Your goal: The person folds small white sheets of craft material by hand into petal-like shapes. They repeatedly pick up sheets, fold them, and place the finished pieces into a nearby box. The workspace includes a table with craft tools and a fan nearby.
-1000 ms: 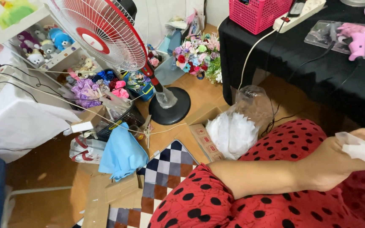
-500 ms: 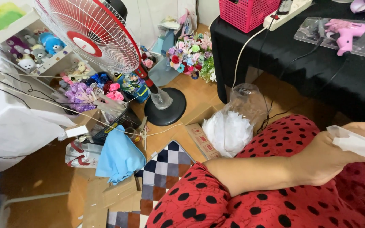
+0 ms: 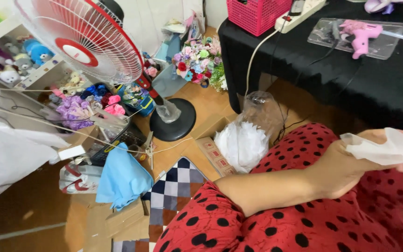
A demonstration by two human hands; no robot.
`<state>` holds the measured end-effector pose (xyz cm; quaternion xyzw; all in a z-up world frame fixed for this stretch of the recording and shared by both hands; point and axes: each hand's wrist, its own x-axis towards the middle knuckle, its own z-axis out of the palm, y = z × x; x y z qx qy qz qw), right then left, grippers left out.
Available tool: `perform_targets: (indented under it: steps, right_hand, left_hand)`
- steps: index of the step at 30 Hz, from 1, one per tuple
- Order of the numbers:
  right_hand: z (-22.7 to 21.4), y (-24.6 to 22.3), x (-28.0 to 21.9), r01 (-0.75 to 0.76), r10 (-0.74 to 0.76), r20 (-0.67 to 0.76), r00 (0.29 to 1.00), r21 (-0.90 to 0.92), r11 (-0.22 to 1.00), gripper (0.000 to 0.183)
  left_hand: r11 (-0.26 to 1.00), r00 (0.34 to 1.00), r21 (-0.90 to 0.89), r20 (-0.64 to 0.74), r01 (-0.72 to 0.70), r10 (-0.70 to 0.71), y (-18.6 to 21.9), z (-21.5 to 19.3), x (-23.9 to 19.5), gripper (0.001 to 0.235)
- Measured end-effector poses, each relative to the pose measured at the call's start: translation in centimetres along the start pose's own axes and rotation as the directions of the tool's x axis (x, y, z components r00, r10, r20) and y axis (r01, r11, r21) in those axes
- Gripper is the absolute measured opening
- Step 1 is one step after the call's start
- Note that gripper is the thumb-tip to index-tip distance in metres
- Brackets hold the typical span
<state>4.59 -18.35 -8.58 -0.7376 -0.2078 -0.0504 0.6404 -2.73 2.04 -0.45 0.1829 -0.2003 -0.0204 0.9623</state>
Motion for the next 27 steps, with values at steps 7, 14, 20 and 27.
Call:
perform_targets:
  steps: [7,14,20,27]
  right_hand:
    - [4.3,-12.9,-1.5,0.187,-0.14,-0.233,0.962,0.191,0.964,0.016]
    - [2.4,-18.5,-2.6,0.176,-0.179,-0.008,0.984,-0.141,0.974,0.009]
    - [2.7,-19.7,-2.1,0.123,-0.106,0.127,0.986,-0.14,0.982,0.006]
    - [2.1,-18.9,-1.9,0.158,-0.145,0.168,0.975,-0.071,0.985,0.029]
  left_hand:
    - [0.962,0.991,0.258,-0.125,0.087,-0.056,2.5,3.3,-0.5,0.055]
    - [0.936,0.908,0.206,-0.37,0.286,-0.196,2.9,2.4,-0.7,0.033]
    - [0.895,0.937,0.31,-0.239,0.322,-0.254,3.5,3.1,-1.3,0.015]
    - [0.912,0.945,0.263,-0.174,0.316,-0.277,3.7,2.9,-1.4,0.01]
